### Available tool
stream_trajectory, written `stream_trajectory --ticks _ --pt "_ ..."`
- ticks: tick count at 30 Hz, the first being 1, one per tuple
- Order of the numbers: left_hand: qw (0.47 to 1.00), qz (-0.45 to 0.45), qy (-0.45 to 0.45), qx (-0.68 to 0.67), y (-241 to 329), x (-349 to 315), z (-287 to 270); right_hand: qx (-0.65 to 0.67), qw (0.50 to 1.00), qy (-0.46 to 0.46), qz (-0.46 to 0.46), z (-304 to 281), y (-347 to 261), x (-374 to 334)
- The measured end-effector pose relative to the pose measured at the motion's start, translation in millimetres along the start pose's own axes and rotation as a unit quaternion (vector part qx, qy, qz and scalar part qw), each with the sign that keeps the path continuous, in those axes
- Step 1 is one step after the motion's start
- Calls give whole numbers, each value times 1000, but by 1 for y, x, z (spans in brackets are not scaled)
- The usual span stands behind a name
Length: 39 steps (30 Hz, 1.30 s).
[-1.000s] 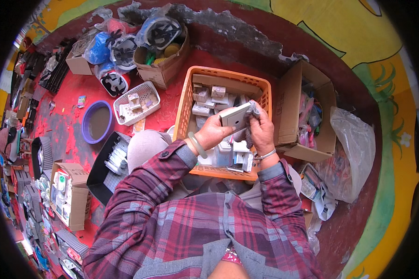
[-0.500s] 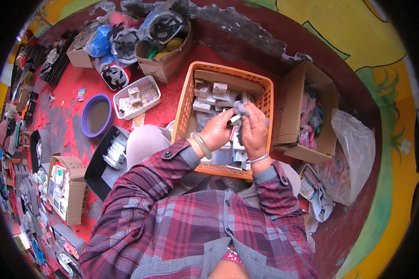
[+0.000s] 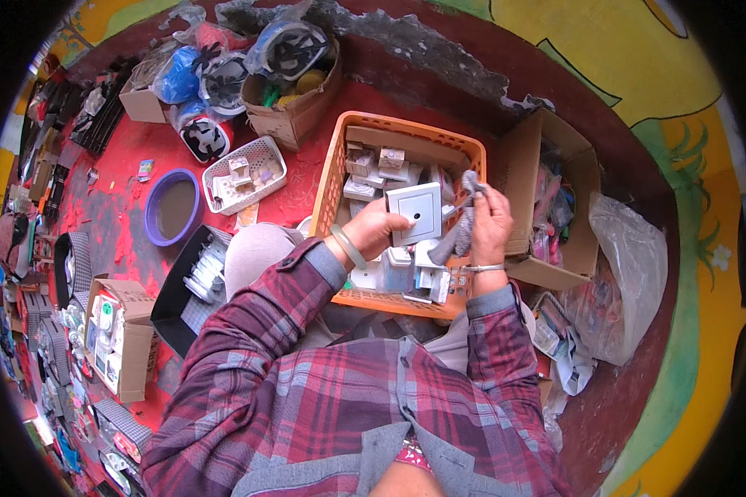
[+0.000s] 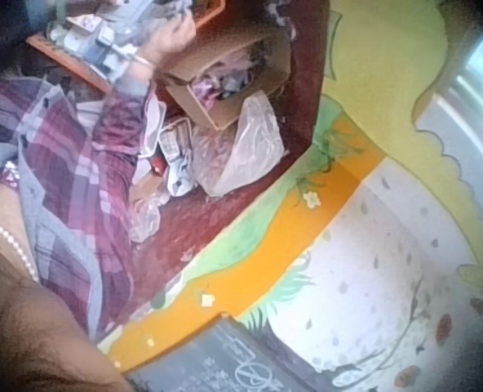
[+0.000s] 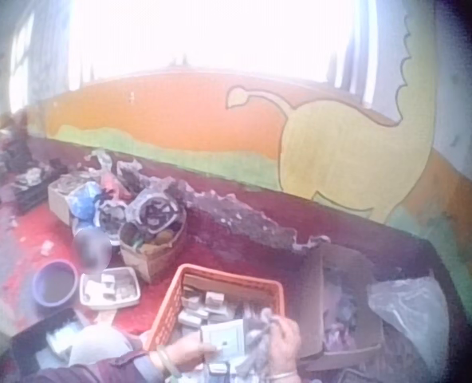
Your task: The person wipes individual small white electronic items with a gray cloth and transfers them from an orange crate into a black container.
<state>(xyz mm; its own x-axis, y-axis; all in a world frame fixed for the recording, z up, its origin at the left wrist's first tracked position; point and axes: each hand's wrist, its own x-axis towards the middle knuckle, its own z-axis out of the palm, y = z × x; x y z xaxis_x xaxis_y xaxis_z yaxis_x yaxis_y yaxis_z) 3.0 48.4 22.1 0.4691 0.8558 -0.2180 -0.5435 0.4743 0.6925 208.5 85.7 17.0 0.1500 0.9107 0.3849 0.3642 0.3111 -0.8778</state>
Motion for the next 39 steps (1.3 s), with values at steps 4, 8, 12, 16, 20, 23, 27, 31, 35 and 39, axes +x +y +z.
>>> stream_trajectory --ticks 4,8,12,16,20,23,27,31,35,39 --pt "992 -30 -8 -121 1 3 3 -85 993 -12 -79 -1 -41 -4" --pt "994 -50 8 -94 -10 5 7 -95 988 -76 -97 22 -49 -21" --pt "996 -29 19 -86 -20 6 12 -111 975 -132 -141 33 -51 -36" --pt "993 -24 37 -114 -13 5 6 -51 962 -203 -177 36 -56 -48" --pt "991 34 33 -124 1 3 3 -53 939 -259 -221 33 -49 -42" --pt "986 95 19 -135 15 -2 -2 -132 942 -196 -238 30 -39 -33" --pt "976 189 24 -101 64 -40 4 -113 976 -151 -110 12 21 -29" --pt "950 286 58 -115 104 -116 -34 -83 973 -216 15 5 24 -38" --pt "908 376 180 -50 110 -230 -103 -101 963 -247 23 7 21 -53" --pt "860 312 403 12 50 -335 -195 -105 952 -283 57 5 33 -65"
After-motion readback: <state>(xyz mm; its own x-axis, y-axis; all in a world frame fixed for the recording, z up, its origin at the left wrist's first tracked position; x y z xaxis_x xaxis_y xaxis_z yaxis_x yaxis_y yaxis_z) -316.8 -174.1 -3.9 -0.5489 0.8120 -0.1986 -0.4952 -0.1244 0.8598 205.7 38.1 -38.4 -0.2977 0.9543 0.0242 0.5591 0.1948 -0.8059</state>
